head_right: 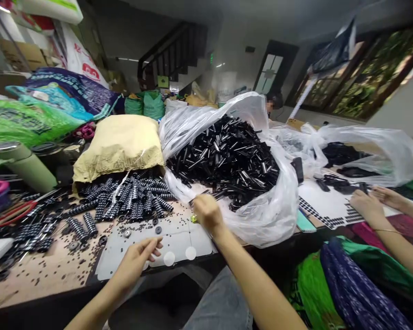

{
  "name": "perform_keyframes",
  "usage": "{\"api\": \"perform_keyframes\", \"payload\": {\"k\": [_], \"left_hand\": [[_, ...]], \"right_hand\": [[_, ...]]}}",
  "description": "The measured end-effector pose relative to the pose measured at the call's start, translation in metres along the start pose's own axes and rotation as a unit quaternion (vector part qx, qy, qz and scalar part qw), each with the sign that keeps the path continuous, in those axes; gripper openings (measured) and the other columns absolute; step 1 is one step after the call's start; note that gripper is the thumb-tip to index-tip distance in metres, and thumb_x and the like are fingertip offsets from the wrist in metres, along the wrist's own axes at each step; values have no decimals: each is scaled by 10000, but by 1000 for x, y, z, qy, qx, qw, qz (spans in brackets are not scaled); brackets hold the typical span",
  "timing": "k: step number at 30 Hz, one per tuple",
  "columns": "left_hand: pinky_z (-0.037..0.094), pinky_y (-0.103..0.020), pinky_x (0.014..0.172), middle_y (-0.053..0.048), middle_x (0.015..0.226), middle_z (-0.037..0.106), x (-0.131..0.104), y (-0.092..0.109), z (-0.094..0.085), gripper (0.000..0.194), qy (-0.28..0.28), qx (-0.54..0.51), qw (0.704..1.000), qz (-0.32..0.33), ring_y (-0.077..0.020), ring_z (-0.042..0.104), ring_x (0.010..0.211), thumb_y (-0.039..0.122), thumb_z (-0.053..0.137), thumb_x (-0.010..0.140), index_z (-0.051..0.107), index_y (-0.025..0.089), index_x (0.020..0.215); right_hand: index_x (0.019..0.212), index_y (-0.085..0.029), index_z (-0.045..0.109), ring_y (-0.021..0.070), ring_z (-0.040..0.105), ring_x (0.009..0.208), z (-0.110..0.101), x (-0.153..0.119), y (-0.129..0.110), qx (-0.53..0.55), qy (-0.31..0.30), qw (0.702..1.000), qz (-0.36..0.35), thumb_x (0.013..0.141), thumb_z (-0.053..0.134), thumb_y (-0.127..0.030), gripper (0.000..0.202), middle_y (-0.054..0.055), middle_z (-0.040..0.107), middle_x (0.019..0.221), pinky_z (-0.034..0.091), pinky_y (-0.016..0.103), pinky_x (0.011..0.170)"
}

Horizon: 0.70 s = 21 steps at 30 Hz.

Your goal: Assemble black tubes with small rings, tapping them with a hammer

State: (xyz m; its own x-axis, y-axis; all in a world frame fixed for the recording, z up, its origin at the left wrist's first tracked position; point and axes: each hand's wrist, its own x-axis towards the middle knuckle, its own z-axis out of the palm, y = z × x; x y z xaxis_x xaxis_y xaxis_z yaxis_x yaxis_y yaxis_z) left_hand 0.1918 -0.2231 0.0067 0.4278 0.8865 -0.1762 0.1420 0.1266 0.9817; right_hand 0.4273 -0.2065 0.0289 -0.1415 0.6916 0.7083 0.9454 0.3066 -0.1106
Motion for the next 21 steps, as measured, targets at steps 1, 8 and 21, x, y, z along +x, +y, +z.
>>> {"api": "perform_keyframes", "payload": {"k": [1, 8, 21], "left_hand": [[449, -249, 598, -79, 802, 626, 6, 4, -2, 397, -3, -75, 997, -34, -152, 563, 684, 476, 518, 734, 646, 133, 887], [268, -172, 424, 51, 492, 454, 15, 1, -10, 300, 48, -210, 974, -69, -42, 342, 428, 366, 726, 543, 574, 116, 609], [407, -348, 723, -171, 888, 568, 84, -4, -15, 337, 267, 452, 848, 74, -261, 549, 855, 331, 408, 812, 525, 56, 968]], "right_hand": [[732, -192, 593, 111, 559, 724, 4, -9, -26, 30, -15, 998, -50, 846, 427, -189, 202, 21, 618, 776, 468, 233, 638], [1169, -187, 460, 249, 427, 1110, 8, -36, -117, 161, -168, 972, -25, 661, 649, -257, 547, 125, 428, 1246, 410, 401, 886], [1180, -158, 439, 341, 356, 1159, 32, -58, -89, 52, -250, 930, 265, 454, 750, -420, 832, 161, 384, 1247, 330, 470, 951]]}}
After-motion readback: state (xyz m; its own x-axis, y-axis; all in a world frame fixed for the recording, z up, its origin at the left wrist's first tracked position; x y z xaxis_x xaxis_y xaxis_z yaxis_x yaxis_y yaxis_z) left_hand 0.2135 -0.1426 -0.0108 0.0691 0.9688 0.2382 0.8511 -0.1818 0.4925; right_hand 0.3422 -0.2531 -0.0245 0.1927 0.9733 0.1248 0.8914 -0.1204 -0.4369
